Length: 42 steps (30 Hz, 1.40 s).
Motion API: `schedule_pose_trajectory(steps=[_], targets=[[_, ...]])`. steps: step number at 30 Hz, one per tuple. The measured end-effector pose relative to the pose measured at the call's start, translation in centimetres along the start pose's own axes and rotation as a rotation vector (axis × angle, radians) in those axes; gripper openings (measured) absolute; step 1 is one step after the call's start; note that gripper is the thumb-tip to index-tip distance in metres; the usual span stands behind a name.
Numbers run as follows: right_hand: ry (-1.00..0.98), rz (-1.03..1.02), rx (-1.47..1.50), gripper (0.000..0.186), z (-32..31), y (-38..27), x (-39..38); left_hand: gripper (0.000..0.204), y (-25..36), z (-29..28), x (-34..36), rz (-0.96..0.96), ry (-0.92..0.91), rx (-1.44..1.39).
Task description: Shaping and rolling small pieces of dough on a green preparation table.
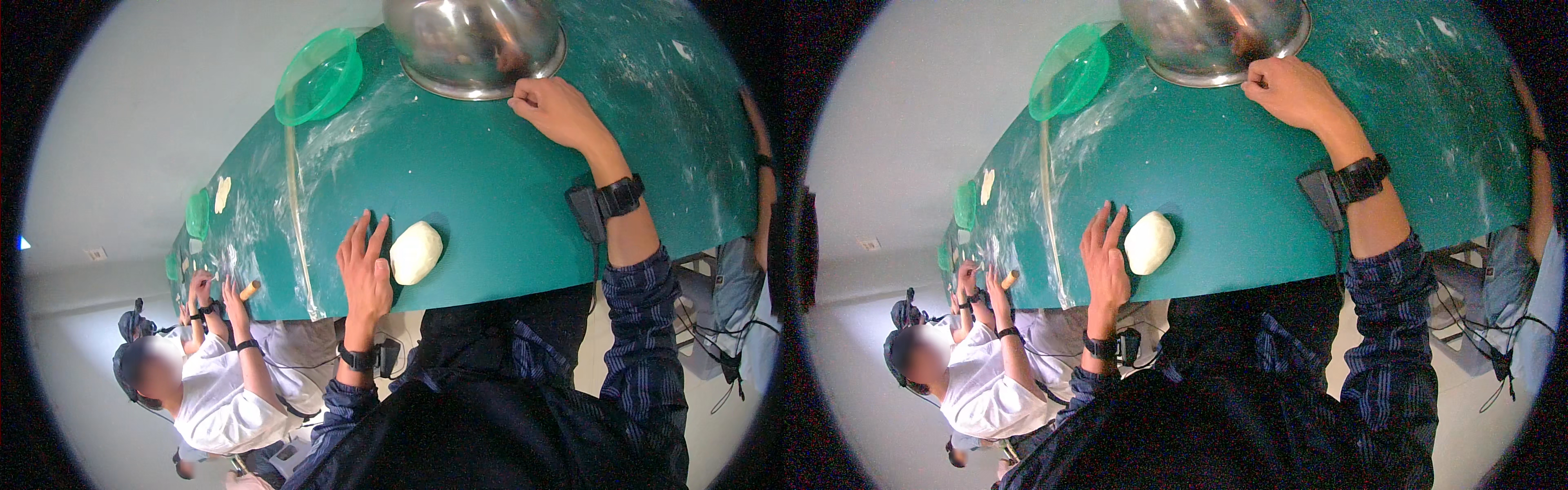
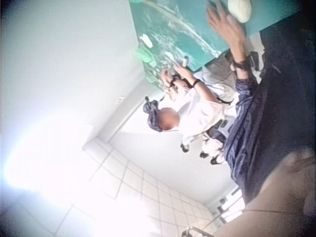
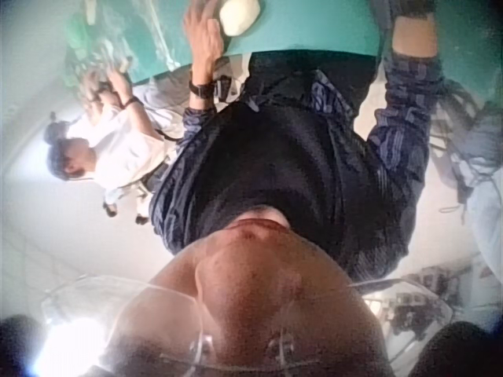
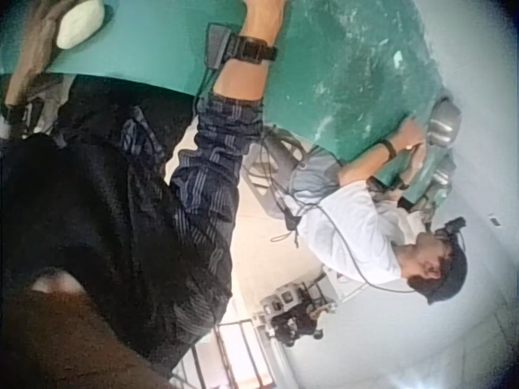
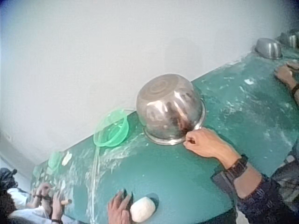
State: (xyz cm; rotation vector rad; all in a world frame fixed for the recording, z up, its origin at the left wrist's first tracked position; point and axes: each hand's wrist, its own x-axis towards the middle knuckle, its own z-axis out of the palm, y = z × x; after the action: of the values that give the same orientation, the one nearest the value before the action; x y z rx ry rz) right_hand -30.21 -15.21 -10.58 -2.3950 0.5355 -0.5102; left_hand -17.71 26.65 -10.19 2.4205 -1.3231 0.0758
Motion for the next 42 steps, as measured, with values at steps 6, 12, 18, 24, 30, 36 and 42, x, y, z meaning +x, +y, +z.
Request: schedule_pose_trajectory(steps=[6, 12, 18, 24, 30, 36, 42], targets=[[0.001, 0.018, -0.014, 0.029, 0.4, 0.1, 0.2, 0.077, -0.1, 0.2, 1.5, 0.051, -0.025, 0.045], [0.051, -0.011, -0.022, 0.030, 0.7, 0.2, 0.1, 0.078, -0.4, -0.3, 0.3, 0.128, 0.025, -0.023], [0.016, 0.017, -0.014, 0.030, 0.5, 0.1, 0.2, 0.075, -0.6, -0.3, -0.3, 0.126, 0.086, 0.053], [0.027, 0.019, -0.023, 0.030, 0.5, -0.3, 0.3, 0.073, -0.4, -0.1, 0.2, 0.072, 0.136, 0.113], [-0.056, 0.074, -0.061, 0.029, 0.0, -0.5, 0.6, 0.074, -0.9, 0.2, -0.1, 0.039, 0.188, 0.085], [-0.068, 0.078, -0.076, 0.029, -0.3, -0.7, 0.5, 0.068, -0.3, -0.2, 0.2, 0.103, 0.097, 0.118], [0.032, 0.006, -0.007, 0.030, 0.4, -0.5, 0.1, 0.062, -0.7, 0.2, -0.2, 0.029, 0.154, 0.192]])
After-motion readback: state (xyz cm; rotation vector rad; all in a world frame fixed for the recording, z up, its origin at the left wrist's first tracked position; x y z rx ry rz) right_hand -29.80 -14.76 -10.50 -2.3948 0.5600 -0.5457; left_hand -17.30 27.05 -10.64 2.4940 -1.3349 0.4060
